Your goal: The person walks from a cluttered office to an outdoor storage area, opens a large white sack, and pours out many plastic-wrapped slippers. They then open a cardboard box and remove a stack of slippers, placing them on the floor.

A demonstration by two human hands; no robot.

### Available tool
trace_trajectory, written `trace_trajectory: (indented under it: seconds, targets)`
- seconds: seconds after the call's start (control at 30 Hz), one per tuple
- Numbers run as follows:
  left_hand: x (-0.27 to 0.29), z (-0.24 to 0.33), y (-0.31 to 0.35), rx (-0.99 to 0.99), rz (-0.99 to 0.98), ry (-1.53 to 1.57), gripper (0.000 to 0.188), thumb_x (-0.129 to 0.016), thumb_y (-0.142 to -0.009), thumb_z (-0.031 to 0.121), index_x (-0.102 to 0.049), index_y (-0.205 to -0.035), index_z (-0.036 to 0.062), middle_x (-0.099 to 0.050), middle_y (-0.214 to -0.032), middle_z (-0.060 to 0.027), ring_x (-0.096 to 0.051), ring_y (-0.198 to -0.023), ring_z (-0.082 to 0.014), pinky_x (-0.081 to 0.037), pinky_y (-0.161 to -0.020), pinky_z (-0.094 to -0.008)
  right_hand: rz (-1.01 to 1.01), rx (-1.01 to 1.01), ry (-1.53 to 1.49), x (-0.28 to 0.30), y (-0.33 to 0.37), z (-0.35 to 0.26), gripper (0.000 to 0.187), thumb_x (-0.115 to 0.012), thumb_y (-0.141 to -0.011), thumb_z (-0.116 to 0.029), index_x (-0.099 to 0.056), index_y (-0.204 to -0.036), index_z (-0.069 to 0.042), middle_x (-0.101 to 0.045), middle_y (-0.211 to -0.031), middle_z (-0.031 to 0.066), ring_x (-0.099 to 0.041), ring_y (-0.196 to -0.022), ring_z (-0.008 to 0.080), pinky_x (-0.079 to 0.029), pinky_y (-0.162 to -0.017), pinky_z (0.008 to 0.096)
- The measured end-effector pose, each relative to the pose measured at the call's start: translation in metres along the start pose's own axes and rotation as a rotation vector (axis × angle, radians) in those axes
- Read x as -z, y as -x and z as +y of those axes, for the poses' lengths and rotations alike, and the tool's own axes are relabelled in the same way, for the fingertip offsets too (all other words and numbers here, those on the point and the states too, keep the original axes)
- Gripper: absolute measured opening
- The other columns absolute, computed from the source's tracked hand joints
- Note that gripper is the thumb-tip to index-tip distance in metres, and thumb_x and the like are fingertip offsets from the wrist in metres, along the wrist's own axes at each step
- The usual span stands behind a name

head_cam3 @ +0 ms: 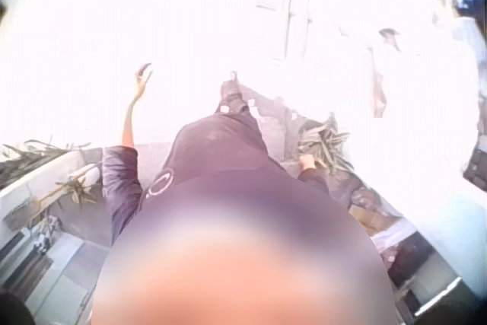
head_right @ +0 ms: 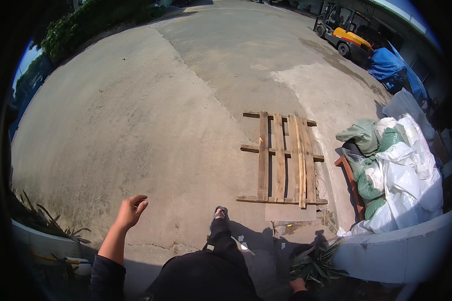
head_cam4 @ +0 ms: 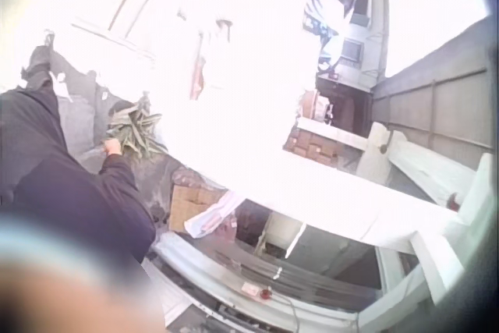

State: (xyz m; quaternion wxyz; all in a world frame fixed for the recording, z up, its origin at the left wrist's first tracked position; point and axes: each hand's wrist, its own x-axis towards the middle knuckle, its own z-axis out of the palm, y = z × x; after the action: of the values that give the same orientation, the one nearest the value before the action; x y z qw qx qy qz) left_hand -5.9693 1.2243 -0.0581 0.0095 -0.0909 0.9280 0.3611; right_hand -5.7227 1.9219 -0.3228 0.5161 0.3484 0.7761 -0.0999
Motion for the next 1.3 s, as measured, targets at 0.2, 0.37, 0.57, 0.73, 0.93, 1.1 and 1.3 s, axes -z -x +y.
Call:
trace_trajectory:
  seconds: [0.2, 0.37, 0.57, 0.73, 0.93, 1.1, 1.3]
  targets:
    - [-0.065, -0.119, -0.223, 0.355, -0.155, -0.361, 0.041, -0.067, -0.086, 0.036, -0.071, -0.109, 0.0024, -0.072, -0.100, -0.0186, -0.071, -0.087, -0.0332, -0.055, -0.080, -0.0403, -0.070, 0.278, -0.327, 0.220, -0.050, -0.441, 0.026, -0.063, -0.092, -0.024, -0.069, -0.107, -0.004, -0.071, -0.083, 0.0119, -0.067, -0.062, 0.0212, -0.054, -0.062, 0.0354]
    - [-0.050, -0.263, -0.338, 1.276, -0.611, -0.119, 0.041, -0.064, -0.088, 0.038, -0.070, -0.109, 0.0029, -0.072, -0.088, -0.0127, -0.069, -0.078, -0.0264, -0.054, -0.076, -0.0358, 0.513, 1.134, -0.661, 0.556, -0.026, -0.798, 0.027, -0.063, -0.093, -0.022, -0.068, -0.113, -0.004, -0.071, -0.090, 0.0082, -0.067, -0.074, 0.0159, -0.052, -0.067, 0.0302]
    - [-0.075, -0.284, -0.797, 1.057, -0.506, -0.120, 0.038, -0.060, -0.092, 0.030, -0.066, -0.114, -0.0011, -0.070, -0.084, -0.0113, -0.066, -0.072, -0.0214, -0.053, -0.070, -0.0331, 0.672, 0.944, -1.083, 0.773, -0.064, -0.968, 0.024, -0.063, -0.093, -0.020, -0.069, -0.111, -0.005, -0.072, -0.087, 0.0064, -0.066, -0.075, 0.0130, -0.051, -0.066, 0.0276]
    - [-0.118, 0.022, -1.282, 0.326, -0.307, -0.143, 0.036, -0.057, -0.095, 0.023, -0.063, -0.118, -0.0044, -0.068, -0.081, -0.0102, -0.064, -0.067, -0.0172, -0.051, -0.065, -0.0307, -0.118, 0.173, -0.344, 0.679, -0.154, -0.944, 0.034, -0.060, -0.084, -0.032, -0.073, -0.104, -0.007, -0.070, -0.110, 0.0182, -0.066, -0.103, 0.0335, -0.052, -0.088, 0.0441]
    - [-0.237, 0.393, -1.581, -0.639, -0.251, 0.311, 0.027, -0.056, -0.098, 0.013, -0.064, -0.113, -0.0076, -0.072, -0.094, -0.0144, -0.067, -0.084, -0.0183, -0.053, -0.075, -0.0306, -0.087, -0.136, -0.562, 0.730, -0.281, -0.934, 0.033, -0.062, -0.081, -0.025, -0.073, -0.104, -0.004, -0.066, -0.121, 0.0189, -0.062, -0.116, 0.0305, -0.048, -0.097, 0.0396]
    - [-0.388, 0.407, -1.737, -0.464, -0.393, -0.072, 0.028, -0.060, -0.092, 0.021, -0.070, -0.104, -0.0023, -0.071, -0.090, -0.0222, -0.071, -0.085, -0.0343, -0.055, -0.078, -0.0368, -0.005, 0.060, -0.650, 1.114, -0.384, -1.075, 0.036, -0.058, -0.087, -0.024, -0.068, -0.115, -0.004, -0.068, -0.111, 0.0193, -0.064, -0.109, 0.0317, -0.050, -0.092, 0.0402]
    - [-0.462, 0.285, -1.888, 0.560, -0.792, -0.608, 0.046, -0.073, -0.082, 0.034, -0.064, -0.107, -0.0047, -0.071, -0.094, -0.0178, -0.071, -0.081, -0.0266, -0.057, -0.073, -0.0381, 1.066, 0.880, -1.045, 1.596, -0.457, -1.126, 0.022, -0.062, -0.092, -0.018, -0.069, -0.108, -0.005, -0.068, -0.097, 0.0149, -0.067, -0.078, 0.0263, -0.052, -0.072, 0.0365]
